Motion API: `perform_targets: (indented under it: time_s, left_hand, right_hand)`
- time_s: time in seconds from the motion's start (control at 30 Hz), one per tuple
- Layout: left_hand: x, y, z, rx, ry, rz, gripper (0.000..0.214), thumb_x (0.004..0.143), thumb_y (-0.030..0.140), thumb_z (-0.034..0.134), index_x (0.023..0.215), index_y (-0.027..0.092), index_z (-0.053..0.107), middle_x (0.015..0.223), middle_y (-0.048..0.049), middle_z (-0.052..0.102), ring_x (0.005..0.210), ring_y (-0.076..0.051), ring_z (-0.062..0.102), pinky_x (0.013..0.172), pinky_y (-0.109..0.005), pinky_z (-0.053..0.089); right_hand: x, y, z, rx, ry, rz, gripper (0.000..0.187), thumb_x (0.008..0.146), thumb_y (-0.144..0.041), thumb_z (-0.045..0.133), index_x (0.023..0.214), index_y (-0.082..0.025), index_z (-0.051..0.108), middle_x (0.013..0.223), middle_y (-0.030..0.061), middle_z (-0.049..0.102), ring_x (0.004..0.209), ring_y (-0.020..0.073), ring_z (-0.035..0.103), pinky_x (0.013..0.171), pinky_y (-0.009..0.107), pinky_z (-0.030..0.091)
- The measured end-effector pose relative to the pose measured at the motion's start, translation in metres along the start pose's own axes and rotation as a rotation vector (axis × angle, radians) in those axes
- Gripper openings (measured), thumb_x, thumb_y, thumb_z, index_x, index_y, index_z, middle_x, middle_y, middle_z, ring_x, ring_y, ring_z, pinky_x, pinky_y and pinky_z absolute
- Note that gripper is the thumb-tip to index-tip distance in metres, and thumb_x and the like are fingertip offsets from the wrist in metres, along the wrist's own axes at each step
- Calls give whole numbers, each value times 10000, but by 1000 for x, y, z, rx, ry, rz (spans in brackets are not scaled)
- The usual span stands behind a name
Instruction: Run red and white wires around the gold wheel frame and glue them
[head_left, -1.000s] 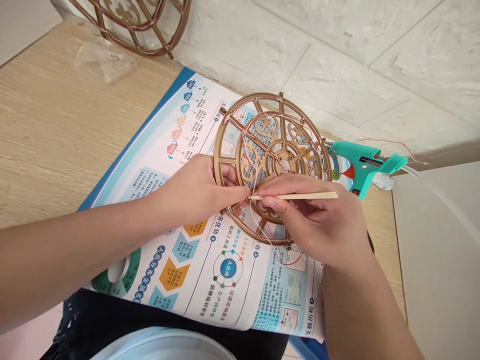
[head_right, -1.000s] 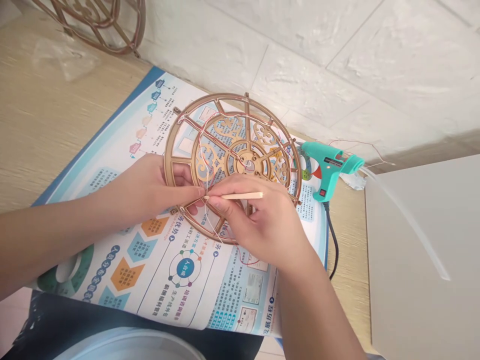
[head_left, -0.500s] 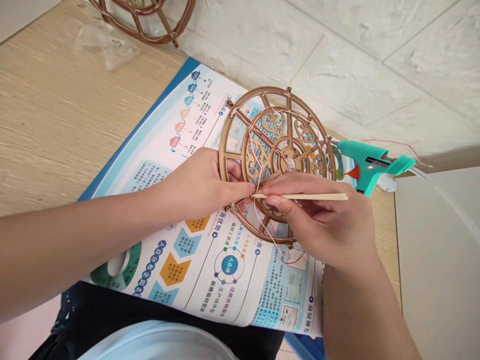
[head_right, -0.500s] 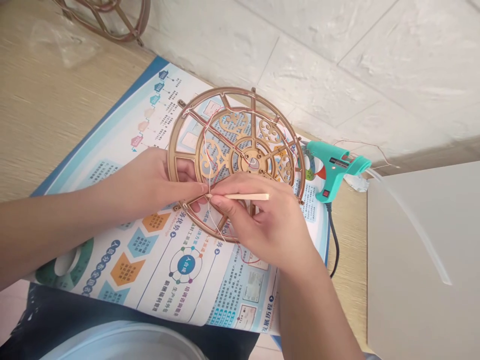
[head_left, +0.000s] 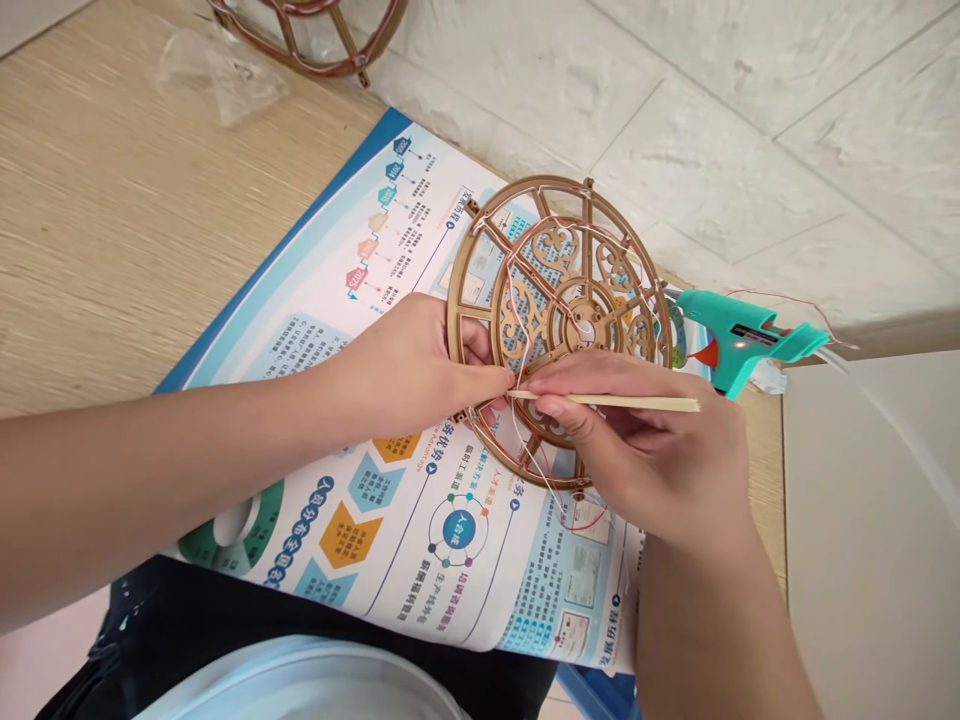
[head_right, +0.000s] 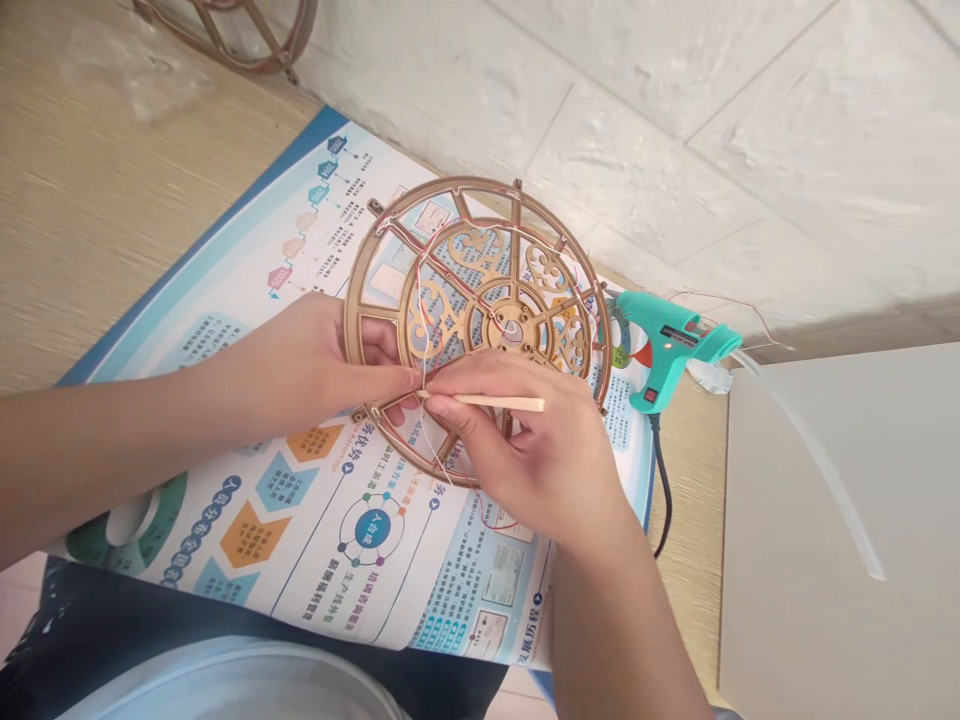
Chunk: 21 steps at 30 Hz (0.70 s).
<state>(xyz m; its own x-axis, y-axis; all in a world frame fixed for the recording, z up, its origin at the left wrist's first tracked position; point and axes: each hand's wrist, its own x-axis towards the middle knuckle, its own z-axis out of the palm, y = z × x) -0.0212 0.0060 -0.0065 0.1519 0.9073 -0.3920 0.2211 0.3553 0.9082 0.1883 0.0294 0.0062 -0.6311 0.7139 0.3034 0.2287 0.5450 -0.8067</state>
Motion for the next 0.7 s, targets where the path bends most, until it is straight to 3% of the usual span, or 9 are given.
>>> perform_targets:
  time_s: [0.53, 0.7]
  left_hand:
    - [0, -1, 2, -8, 15, -2, 136, 760, 281, 698, 651, 212, 742, 626, 10, 709, 628, -176, 669, 544, -261, 459]
    - [0, -4, 2, -8, 9, 9, 124, 761, 280, 711, 666, 208, 748, 633, 9, 716, 620, -173, 661, 542, -260, 465]
  right_hand:
    - [3, -1, 2, -34, 0, 65, 130, 939, -141, 734, 912, -262, 774, 930, -2, 810, 881, 190, 768, 800, 359, 640]
    - [4, -2, 1, -39, -18, 115, 119, 947, -180, 734, 884, -272, 775, 921, 4, 810, 866, 197, 765, 730, 352, 630]
